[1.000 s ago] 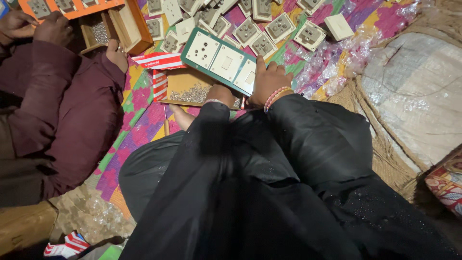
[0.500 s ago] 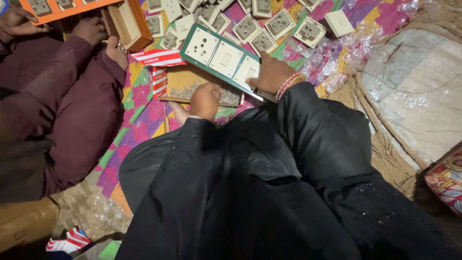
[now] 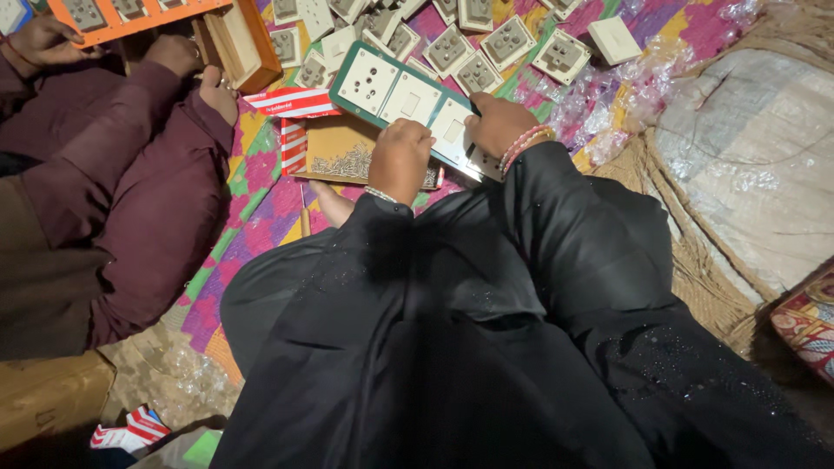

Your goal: The person sits on the floor and assembles electrical components by hand. They place white plastic sockets and switches into green and orange frames, securing them with small metal pins from a nearby box.

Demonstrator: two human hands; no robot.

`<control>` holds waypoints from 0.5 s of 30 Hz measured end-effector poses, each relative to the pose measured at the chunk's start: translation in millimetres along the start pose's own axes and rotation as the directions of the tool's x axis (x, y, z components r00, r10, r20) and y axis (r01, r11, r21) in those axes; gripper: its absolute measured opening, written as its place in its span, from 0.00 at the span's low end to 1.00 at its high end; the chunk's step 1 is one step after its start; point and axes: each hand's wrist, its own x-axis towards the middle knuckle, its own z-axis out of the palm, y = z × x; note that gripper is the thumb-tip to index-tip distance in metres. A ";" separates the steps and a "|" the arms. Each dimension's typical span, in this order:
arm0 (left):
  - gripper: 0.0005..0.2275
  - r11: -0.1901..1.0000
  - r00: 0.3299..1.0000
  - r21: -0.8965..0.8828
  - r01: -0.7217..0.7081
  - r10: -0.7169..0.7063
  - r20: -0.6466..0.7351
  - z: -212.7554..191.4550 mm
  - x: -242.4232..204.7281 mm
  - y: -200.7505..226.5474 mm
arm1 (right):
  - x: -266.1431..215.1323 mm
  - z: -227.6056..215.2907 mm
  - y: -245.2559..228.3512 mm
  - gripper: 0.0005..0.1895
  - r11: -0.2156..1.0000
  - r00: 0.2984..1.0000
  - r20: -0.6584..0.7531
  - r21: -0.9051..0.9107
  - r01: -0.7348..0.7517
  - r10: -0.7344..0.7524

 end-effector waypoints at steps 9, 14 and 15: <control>0.04 0.968 0.990 0.211 -0.139 0.129 0.059 -14.2 -17.4 13.3 | 9.2 11.2 10.8 0.21 0.996 0.997 -0.044 -0.065 0.062 -0.065; 0.13 0.888 0.932 0.299 -0.349 0.361 0.018 -17.3 -27.4 10.3 | 13.4 16.3 14.4 0.22 0.997 0.997 -0.067 -0.065 0.044 -0.048; 0.15 0.879 0.926 0.302 -0.369 0.374 0.043 -17.0 -29.3 9.5 | 13.2 17.9 15.3 0.21 0.997 0.998 -0.059 -0.066 0.027 -0.030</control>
